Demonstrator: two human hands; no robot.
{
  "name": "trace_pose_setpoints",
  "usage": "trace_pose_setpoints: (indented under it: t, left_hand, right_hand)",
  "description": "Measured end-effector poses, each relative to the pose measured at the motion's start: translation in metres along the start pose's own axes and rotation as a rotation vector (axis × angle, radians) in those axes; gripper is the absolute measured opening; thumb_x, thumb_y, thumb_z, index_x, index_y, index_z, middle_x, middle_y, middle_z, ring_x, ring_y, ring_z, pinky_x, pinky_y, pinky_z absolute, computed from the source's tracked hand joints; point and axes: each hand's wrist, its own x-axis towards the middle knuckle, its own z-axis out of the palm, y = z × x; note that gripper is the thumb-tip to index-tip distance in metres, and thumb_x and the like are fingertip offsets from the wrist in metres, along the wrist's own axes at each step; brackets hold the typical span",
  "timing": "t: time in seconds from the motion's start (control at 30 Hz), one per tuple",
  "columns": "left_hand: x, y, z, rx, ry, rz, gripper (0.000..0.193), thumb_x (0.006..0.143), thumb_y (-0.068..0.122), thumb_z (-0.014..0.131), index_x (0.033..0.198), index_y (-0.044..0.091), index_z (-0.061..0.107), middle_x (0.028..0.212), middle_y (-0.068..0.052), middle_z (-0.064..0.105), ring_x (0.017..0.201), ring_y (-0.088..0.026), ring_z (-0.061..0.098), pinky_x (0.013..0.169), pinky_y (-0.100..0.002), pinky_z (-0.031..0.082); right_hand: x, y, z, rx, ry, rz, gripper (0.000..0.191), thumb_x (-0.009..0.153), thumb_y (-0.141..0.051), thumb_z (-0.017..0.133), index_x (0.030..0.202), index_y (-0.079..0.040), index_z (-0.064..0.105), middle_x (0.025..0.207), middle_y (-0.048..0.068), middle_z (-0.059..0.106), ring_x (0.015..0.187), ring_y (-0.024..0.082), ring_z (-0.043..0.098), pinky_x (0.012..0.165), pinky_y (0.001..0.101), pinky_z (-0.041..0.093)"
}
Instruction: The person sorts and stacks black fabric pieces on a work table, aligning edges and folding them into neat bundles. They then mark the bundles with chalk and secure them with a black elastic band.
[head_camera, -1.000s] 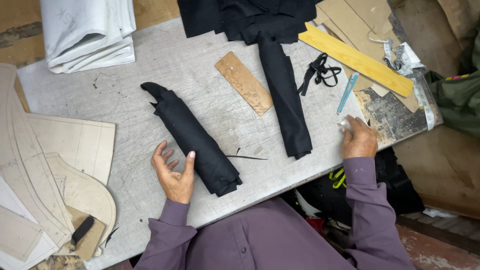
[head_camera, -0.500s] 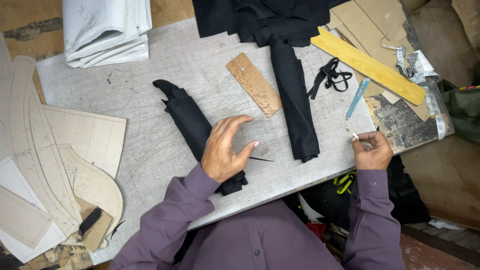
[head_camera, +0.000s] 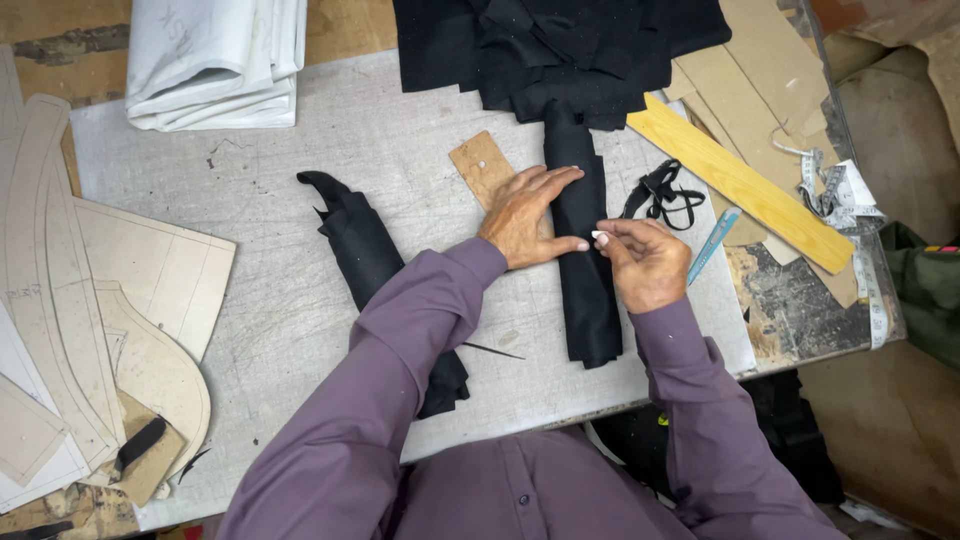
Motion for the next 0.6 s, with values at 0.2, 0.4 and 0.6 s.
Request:
trace_pose_setpoints:
  t: [0.2,0.4,0.6]
  left_hand:
    - [0.006,0.0,0.013,-0.091,0.01,-0.099,0.132,0.059,0.056,0.094,0.161,0.019,0.018,0.157,-0.003,0.048,0.149,-0.04,0.03,0.118,-0.061,0.021]
    - [0.011,-0.009,0.021,-0.087,-0.039,-0.135,0.139,0.054,0.056,0.097,0.16,0.018,0.014,0.16,-0.002,0.044,0.148,-0.039,0.029,0.117,-0.058,0.02]
    - [0.008,-0.017,0.027,-0.101,-0.05,-0.121,0.139,0.057,0.057,0.097,0.161,0.018,0.014,0.162,-0.003,0.042,0.15,-0.039,0.028,0.118,-0.057,0.019]
  right_hand:
    - [0.05,0.006,0.018,-0.223,-0.037,-0.135,0.018,0.089,0.002,0.077,0.107,0.0,0.077,0.097,0.013,0.075,0.08,0.018,0.075,0.069,0.0267,0.061]
    - [0.059,0.012,0.014,-0.414,-0.126,-0.264,0.015,0.087,0.002,0.078,0.101,-0.001,0.078,0.09,0.017,0.074,0.072,0.025,0.073,0.064,0.0331,0.057]
    - [0.061,0.018,0.013,-0.348,-0.086,-0.307,0.015,0.088,0.004,0.076,0.102,0.0,0.078,0.093,0.016,0.074,0.073,0.025,0.072,0.064,0.0326,0.057]
